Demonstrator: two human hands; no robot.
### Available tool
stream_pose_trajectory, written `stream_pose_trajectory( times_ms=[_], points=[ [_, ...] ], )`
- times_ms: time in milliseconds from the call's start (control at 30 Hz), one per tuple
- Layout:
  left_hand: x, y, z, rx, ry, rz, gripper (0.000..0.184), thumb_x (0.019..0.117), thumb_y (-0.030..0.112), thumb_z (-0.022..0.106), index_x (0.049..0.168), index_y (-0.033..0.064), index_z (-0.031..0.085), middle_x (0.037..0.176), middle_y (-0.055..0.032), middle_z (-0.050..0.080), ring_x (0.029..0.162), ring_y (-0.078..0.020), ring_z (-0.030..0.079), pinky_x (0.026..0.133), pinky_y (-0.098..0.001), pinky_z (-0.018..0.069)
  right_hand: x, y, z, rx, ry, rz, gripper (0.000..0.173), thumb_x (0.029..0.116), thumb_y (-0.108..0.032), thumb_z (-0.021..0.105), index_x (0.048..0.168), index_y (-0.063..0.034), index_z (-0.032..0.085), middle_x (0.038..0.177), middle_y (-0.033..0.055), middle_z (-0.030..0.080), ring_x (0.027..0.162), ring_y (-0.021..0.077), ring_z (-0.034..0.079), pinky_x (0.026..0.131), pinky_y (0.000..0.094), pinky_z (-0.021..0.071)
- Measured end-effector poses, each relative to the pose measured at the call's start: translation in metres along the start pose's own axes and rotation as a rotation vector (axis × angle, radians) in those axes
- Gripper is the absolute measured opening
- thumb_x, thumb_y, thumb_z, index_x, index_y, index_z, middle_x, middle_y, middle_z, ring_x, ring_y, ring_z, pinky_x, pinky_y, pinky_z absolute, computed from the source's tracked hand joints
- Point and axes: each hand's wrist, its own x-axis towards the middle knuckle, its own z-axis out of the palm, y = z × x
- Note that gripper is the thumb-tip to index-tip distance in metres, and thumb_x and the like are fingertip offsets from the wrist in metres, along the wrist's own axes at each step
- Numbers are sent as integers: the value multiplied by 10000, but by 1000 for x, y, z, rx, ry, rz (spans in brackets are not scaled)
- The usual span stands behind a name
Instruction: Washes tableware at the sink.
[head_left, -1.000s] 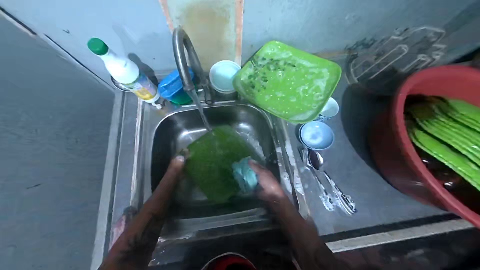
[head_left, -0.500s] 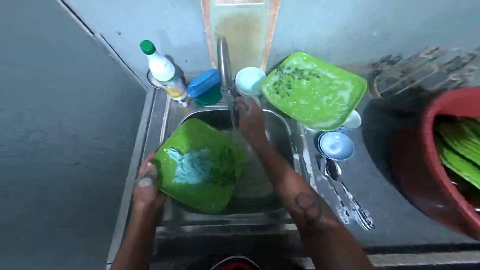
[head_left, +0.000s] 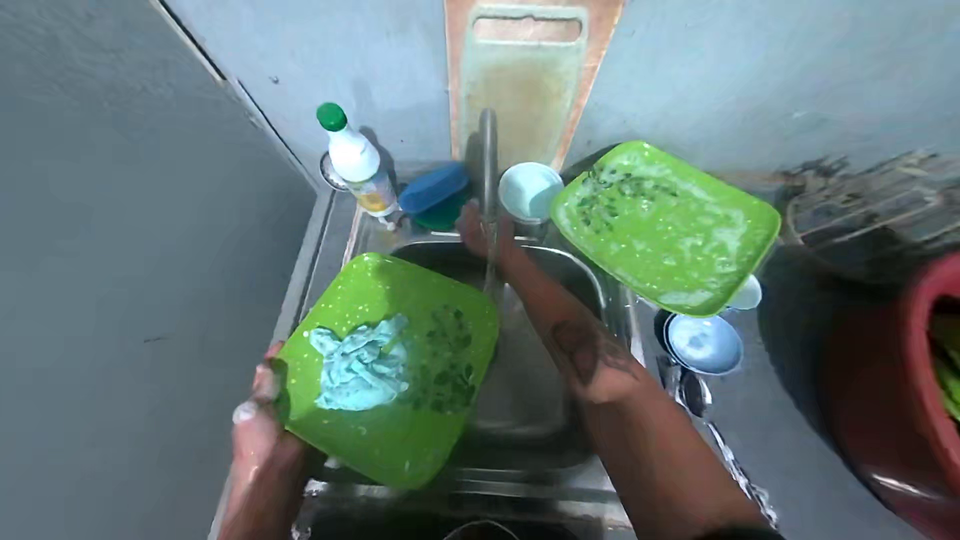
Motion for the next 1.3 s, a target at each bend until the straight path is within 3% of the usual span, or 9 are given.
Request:
stream_pose_trajectory(
  times_ms=[100,200,433,667,800,900,1067,1200,1300],
  points=[
    [-2,4,14,-29,15,-16,428,1128,246,243,1457,53,438,1199,-14,683,1029,-79,687,886,-301,598,-43,10,-21,425,213,99,382,1097,-166,439,1362,86,551,1334,297,611,1247,402,604,1077,527,451],
    [-1,1,26,-126,-51,-66,456,1125,283,188,1413,66,468,1143,-24,702,1007,-107,697,865,-331,606,-103,-2,1,427,300,125,418,1087,-193,468,1444,23,484,1429,318,512,1238,462,588,1007,574,508],
    [-1,-24,77,-367,-350,-341,512,1104,371,134,1296,150,554,1051,-70,724,931,-187,722,769,-403,629,-173,-35,104,243,22,-595,523,1015,-427,569,1451,-141,601,1597,158,439,1516,395,330,1241,575,252],
    [-23,-27,109,-239,-327,-367,421,1118,295,266,1318,107,586,1090,-71,723,989,-182,713,836,-403,615,-125,1,73,244,306,47,627,1044,-419,535,1527,-29,450,1582,284,385,1486,456,344,1202,603,314],
    [-17,-37,120,-276,-340,-433,462,1119,385,218,1137,129,603,875,-38,716,785,-135,712,665,-338,618,-186,-50,95,338,149,-215,538,1056,-330,519,1478,2,510,1600,231,396,1512,384,336,1236,527,300],
    [-1,-33,101,-264,-341,-361,474,1120,392,186,1303,162,558,1023,-35,728,904,-152,722,742,-382,631,-226,-9,102,257,19,-350,494,1021,-355,582,1459,-125,587,1591,169,446,1517,364,343,1249,596,211],
    [-6,-21,94,-239,-303,-335,496,1114,395,180,1215,123,582,996,-59,733,906,-165,728,751,-402,635,-191,64,80,166,243,-80,523,1014,-321,626,1498,-146,537,1604,285,349,1486,491,322,1192,620,321],
    [-20,-27,116,-220,-396,-377,464,1122,371,229,1239,119,601,1017,-54,739,929,-157,728,779,-379,634,-157,2,87,152,458,-183,566,996,-306,644,1475,-28,527,1549,257,447,1460,446,391,1191,580,356],
    [-11,-28,116,-247,-373,-329,461,1124,360,215,1229,117,593,987,-52,732,893,-151,724,757,-371,632,-192,-23,104,225,207,-416,508,1002,-271,624,1472,-87,564,1594,186,431,1519,380,327,1249,569,253]
  ],
)
